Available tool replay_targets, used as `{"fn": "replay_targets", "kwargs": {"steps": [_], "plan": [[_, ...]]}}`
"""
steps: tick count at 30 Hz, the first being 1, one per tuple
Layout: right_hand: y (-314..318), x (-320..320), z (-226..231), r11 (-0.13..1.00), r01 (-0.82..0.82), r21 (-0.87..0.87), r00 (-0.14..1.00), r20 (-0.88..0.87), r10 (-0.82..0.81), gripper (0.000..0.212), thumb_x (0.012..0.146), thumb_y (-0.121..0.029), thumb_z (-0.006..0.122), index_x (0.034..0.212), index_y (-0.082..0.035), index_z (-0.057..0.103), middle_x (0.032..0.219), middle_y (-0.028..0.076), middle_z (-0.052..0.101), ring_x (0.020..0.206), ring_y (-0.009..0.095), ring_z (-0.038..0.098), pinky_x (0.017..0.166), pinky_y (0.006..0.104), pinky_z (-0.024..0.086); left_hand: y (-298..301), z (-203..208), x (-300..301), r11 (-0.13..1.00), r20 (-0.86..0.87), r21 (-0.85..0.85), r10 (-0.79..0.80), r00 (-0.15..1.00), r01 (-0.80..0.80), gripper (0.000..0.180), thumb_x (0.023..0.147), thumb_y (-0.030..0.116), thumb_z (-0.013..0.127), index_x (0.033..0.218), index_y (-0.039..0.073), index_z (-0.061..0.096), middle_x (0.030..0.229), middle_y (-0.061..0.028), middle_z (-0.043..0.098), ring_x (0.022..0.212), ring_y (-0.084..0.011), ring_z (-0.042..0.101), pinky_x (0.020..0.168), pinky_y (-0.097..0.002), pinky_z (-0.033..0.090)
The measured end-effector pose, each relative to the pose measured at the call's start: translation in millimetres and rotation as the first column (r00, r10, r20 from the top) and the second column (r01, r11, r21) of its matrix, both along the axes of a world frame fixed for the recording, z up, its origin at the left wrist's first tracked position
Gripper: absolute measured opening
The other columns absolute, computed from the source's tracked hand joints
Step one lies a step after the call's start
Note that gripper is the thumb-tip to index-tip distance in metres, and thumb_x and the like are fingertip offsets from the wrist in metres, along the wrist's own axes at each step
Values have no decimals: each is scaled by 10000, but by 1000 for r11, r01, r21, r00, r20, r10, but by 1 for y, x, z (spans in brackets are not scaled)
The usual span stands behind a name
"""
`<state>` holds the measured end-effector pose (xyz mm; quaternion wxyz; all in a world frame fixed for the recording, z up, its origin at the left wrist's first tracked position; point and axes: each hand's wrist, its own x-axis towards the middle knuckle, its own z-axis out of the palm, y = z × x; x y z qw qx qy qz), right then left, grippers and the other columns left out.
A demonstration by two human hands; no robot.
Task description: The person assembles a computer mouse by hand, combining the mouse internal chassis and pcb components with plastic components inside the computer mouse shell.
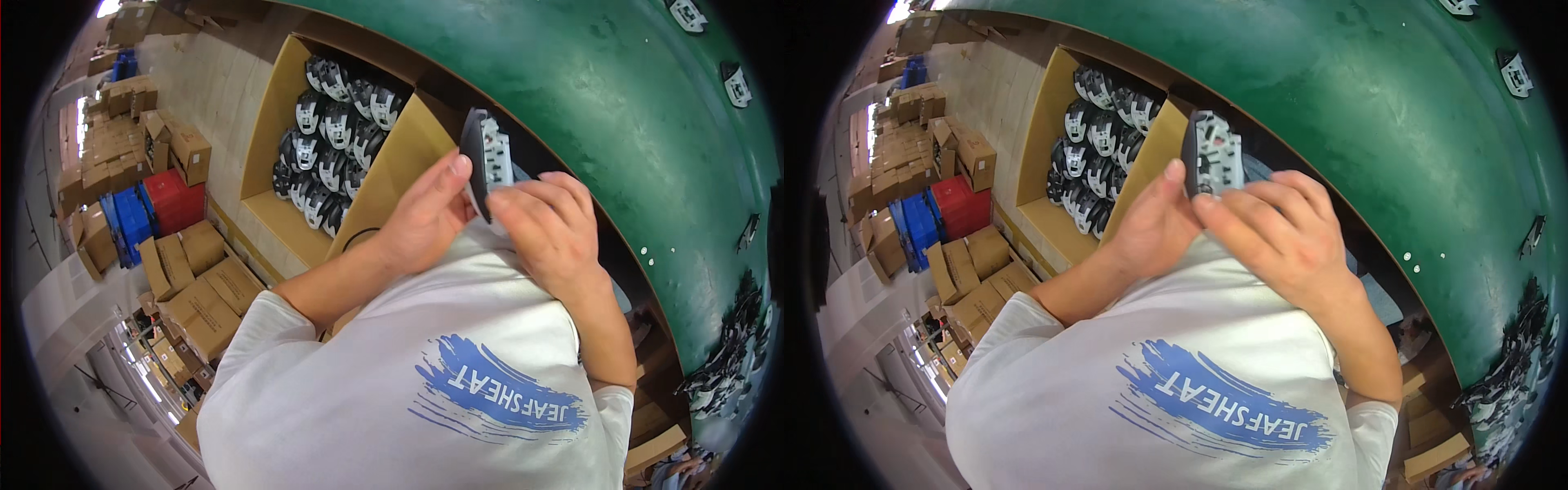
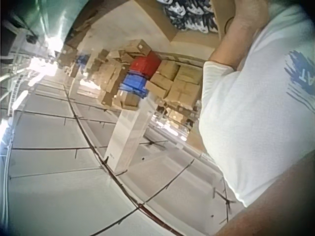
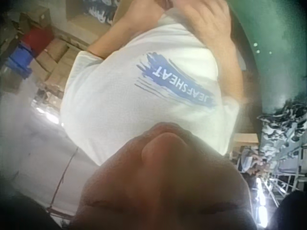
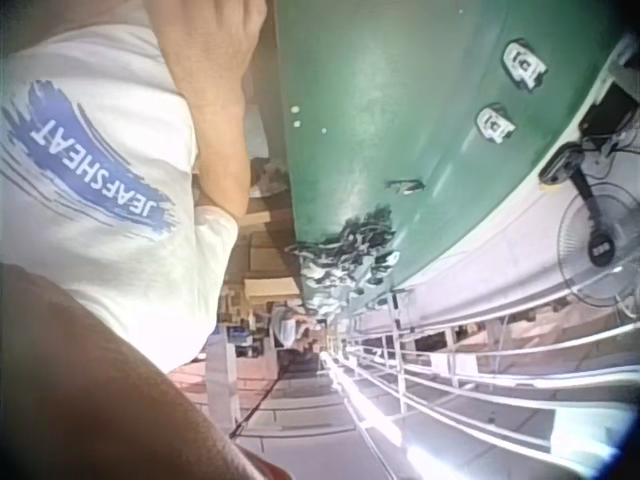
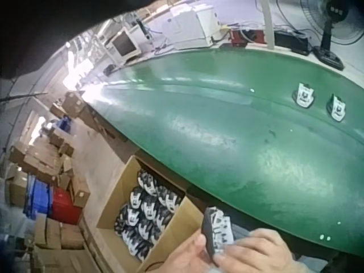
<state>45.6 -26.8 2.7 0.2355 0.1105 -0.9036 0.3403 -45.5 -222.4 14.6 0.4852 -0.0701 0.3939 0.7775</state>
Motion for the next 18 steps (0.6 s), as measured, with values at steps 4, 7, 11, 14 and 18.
{"fn": "replay_targets", "kwargs": {"steps": [4,7,11,14,18], "plan": [[-14,-19,10,987,-83,136,994,-59,91,406,864,-147,697,1263,-194,754,1188,-11,734,1084,189,680,1032,421,514,-18,-5,-21,976,-10,212,-38,999,39,548,1168,430,382,1539,48,510,1512,-121,607,1408,-266,567,1214,-453,435],[-16,-20,8,985,-94,142,993,-61,103,392,872,-222,735,1263,-230,750,1288,-3,699,1224,210,626,1121,464,442,-29,-16,-26,941,224,307,73,972,-142,658,1118,495,413,1624,75,431,1599,-174,529,1454,-336,534,1241,-521,403],[-11,-13,16,996,46,74,999,-7,-45,570,798,-461,835,1294,-203,724,1444,28,623,1397,291,505,1208,553,314,-18,-8,-22,976,28,216,-19,999,13,694,1085,511,444,1633,86,428,1611,-158,527,1461,-339,537,1244,-551,399],[-2,-14,35,980,114,166,979,152,-139,625,848,-671,765,1260,-201,755,1447,82,624,1436,359,465,1228,592,286,-16,-20,-23,882,76,469,-85,993,39,732,1093,506,401,1663,49,357,1651,-155,476,1502,-323,498,1254,-515,403],[8,-5,35,988,63,138,985,152,-84,572,835,-660,779,1196,-217,761,1485,76,605,1446,363,460,1231,602,280,-8,-16,-21,913,36,385,-162,986,135,767,1062,548,459,1661,79,367,1640,-172,477,1497,-364,494,1237,-556,418]]}}
